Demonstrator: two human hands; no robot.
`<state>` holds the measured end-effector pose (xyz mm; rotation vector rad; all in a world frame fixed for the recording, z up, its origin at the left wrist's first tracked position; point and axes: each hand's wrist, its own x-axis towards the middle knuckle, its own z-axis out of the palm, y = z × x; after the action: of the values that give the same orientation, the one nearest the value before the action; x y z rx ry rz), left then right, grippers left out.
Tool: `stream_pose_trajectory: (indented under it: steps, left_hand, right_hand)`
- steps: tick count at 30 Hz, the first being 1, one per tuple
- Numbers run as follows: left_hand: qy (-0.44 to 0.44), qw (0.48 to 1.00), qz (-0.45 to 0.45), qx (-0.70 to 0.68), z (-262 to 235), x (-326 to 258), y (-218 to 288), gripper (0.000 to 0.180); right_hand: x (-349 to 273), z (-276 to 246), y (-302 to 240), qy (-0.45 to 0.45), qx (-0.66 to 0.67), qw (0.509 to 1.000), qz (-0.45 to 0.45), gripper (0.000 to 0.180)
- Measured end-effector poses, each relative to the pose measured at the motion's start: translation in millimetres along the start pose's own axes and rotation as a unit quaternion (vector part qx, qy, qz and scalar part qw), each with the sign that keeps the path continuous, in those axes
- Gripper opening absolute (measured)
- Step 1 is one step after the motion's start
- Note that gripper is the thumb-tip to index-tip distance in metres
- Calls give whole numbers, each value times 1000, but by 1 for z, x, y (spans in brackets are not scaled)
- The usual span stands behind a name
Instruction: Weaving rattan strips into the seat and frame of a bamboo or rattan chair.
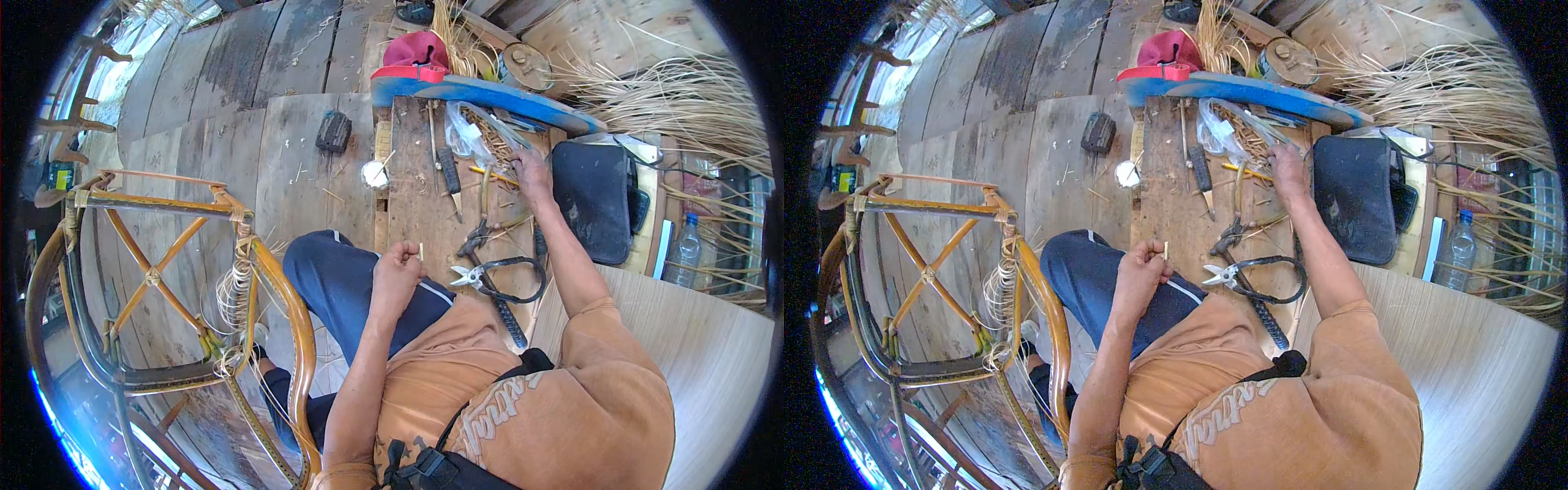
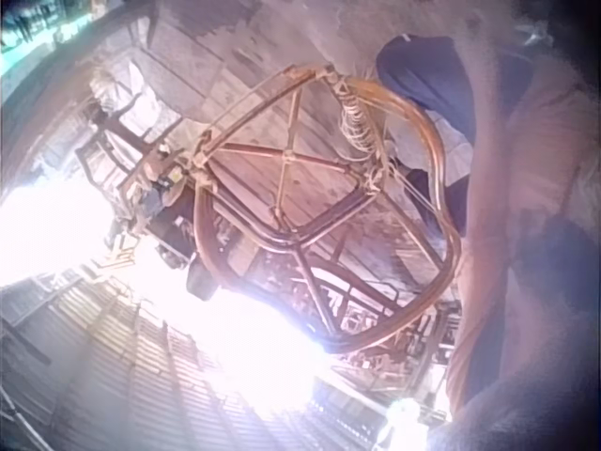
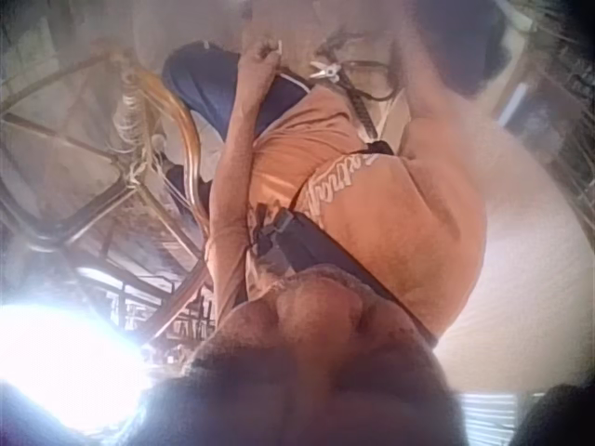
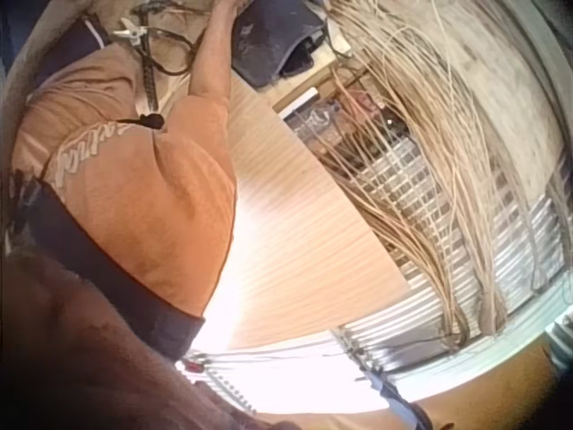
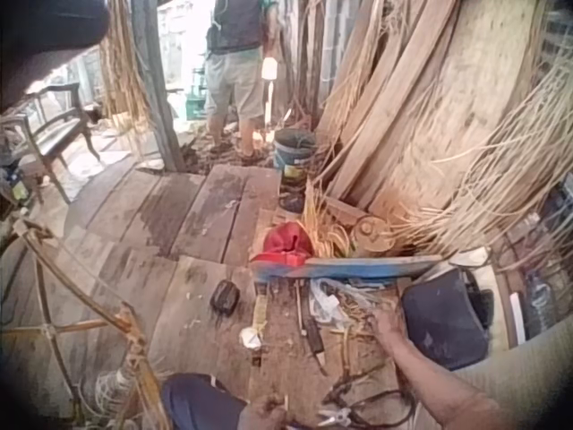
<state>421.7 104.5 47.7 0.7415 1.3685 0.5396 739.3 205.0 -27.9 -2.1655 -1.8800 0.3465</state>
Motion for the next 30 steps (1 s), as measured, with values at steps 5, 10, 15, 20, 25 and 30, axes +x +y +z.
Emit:
stream_pose_trajectory:
  steps: [5, 10, 15, 20, 25, 30]
  left_hand:
    - [2, 1000, 3, -16, 2, 1, 1, 19]
    - [12, 1000, 5, -6, -1, 1, -3, 20]
    - [9, 1000, 1, -20, 1, 1, -4, 20]
    - [10, 1000, 3, -28, 0, 2, -7, 19]
    - [-4, 999, 1, -44, 1, 4, -9, 19]
    - [5, 999, -7, -45, -1, 2, -3, 18]
  right_hand:
    - [3, -7, 15, -3, 109, 993, 46, 17]
    - [-3, -28, -5, -111, 415, 872, 234, 16]
    - [-11, -31, -10, -113, 491, 831, 238, 18]
    - [-12, -29, -10, -108, 439, 862, 229, 14]
    - [-5, -12, 16, -96, 266, 939, 196, 18]
    - [-6, -24, -14, -37, 88, 990, 101, 19]
